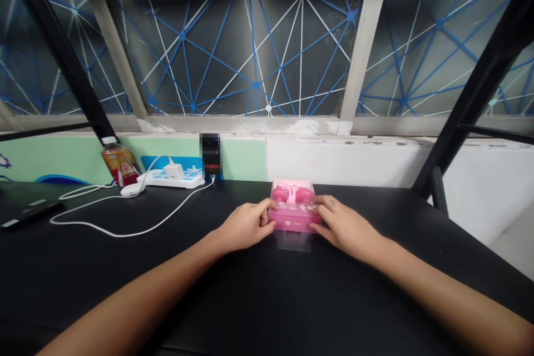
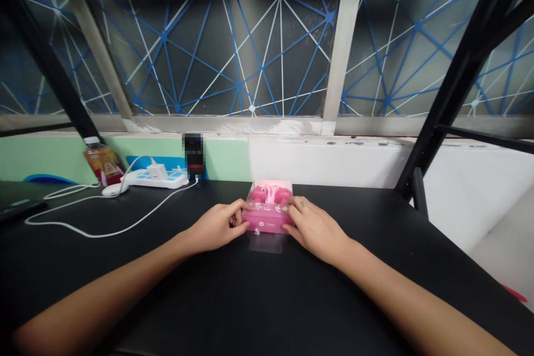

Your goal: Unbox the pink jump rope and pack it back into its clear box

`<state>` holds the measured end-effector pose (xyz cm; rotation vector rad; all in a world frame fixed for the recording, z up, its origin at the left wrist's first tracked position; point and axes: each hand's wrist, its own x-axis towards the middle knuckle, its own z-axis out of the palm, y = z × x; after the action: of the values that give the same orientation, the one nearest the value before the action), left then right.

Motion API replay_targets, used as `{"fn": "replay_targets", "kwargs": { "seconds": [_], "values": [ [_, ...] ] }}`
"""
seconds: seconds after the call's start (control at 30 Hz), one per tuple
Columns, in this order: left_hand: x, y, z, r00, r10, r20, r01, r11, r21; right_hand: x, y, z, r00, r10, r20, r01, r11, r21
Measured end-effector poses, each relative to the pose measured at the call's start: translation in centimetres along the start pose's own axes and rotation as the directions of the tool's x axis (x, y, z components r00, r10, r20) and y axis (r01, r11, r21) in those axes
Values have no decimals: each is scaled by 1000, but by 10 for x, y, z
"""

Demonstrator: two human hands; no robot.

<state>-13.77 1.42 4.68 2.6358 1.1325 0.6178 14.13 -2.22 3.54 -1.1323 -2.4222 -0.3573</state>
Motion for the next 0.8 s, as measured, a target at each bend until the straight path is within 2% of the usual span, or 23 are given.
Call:
{"fn": "replay_targets", "kwargs": {
  "seconds": [0.1, 0.23, 0.43, 0.63, 0.8],
  "values": [
    [1, -1, 0, 1000, 19, 3, -19, 1000, -25, -1, -2, 1, 998, -64, 7, 64, 998, -26],
    [0, 2, -1, 999, 45, 23, -44, 998, -33, -3, -9, -3, 983, -159, 90, 167, 981, -98],
    [0, 3, -1, 998, 33, 58, -31, 999, -39, -8, -13, -8, 985, -125, 116, 128, 991, -23],
    [2, 0, 4, 997, 32, 76, -28, 998, -48, -11, -9, -3, 983, -118, 141, 120, 993, -2],
    [4, -3, 7, 997, 66, 30, -67, 997, 30, -10, -8, 0, 982, -120, 143, 120, 993, 7]
  ]
}}
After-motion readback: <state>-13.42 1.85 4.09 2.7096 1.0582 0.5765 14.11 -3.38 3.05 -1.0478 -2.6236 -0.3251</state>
